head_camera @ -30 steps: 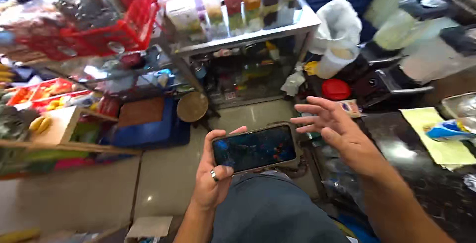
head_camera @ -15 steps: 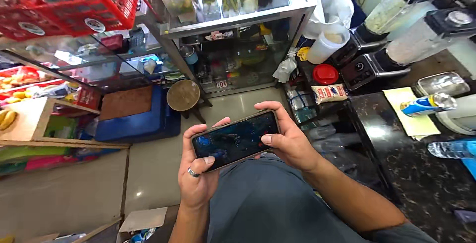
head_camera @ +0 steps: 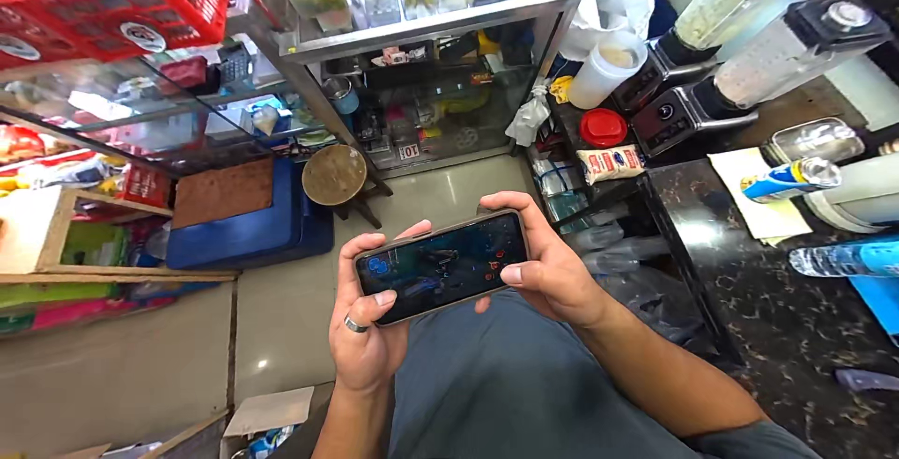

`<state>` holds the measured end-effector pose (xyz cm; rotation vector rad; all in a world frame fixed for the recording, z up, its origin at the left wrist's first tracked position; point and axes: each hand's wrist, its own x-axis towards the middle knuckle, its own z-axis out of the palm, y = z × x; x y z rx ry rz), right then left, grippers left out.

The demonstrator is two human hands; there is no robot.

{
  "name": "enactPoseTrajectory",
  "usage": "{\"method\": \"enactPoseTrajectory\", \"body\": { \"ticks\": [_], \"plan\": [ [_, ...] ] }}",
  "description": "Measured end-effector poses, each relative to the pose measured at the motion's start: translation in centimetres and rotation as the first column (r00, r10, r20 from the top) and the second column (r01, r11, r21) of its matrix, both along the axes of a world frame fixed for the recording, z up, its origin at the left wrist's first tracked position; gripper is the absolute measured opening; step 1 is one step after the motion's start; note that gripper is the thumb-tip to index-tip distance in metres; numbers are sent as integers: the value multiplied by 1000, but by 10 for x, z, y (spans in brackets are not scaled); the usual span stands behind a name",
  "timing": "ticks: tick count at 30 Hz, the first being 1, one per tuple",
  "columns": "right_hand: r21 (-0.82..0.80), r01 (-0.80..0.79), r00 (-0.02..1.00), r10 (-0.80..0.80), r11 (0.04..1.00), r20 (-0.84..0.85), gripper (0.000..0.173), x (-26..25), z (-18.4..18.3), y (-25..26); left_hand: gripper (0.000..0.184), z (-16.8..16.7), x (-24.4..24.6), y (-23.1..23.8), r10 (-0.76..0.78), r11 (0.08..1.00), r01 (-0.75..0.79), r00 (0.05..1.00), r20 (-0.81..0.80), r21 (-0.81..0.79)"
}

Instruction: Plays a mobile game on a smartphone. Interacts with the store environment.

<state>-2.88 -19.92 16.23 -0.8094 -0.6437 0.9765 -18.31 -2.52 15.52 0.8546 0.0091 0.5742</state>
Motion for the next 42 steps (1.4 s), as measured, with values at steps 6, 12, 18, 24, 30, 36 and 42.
{"method": "enactPoseTrajectory", "body": {
  "ticks": [6, 12, 18, 24, 30, 36, 42],
  "plan": [
    [26, 0, 1000, 0, 1000, 12, 63, -1, -2, -4, 46, 2, 0, -3, 2, 1000, -2, 1000, -23, 8],
    [13, -9, 1000, 8, 1000, 26, 62, 1, -2, -7, 47, 3, -1, -4, -5, 1000, 6, 999, -32, 23],
    [-13, -10, 999, 10, 1000, 46, 65, 7, -2, -6, 52, 2, -1, -2, -55, 998, 55, 998, 5, 35],
    [-17, -4, 999, 5, 1000, 50, 62, 8, 1, -1, 55, 1, -3, 0, -75, 996, 74, 997, 18, 48],
    [-51, 19, 992, -13, 999, 122, 67, 7, 3, 3, 56, 3, -5, 2, -66, 996, 66, 998, 0, 60],
    [-178, 210, 957, -165, 961, 240, 75, -6, 11, 12, 58, 4, -5, 1, -50, 997, 51, 999, -3, 53],
    [-171, 231, 950, -185, 958, 252, 76, -7, 12, 14, 57, 4, -5, 1, -46, 998, 47, 999, -2, 31]
  ]
}}
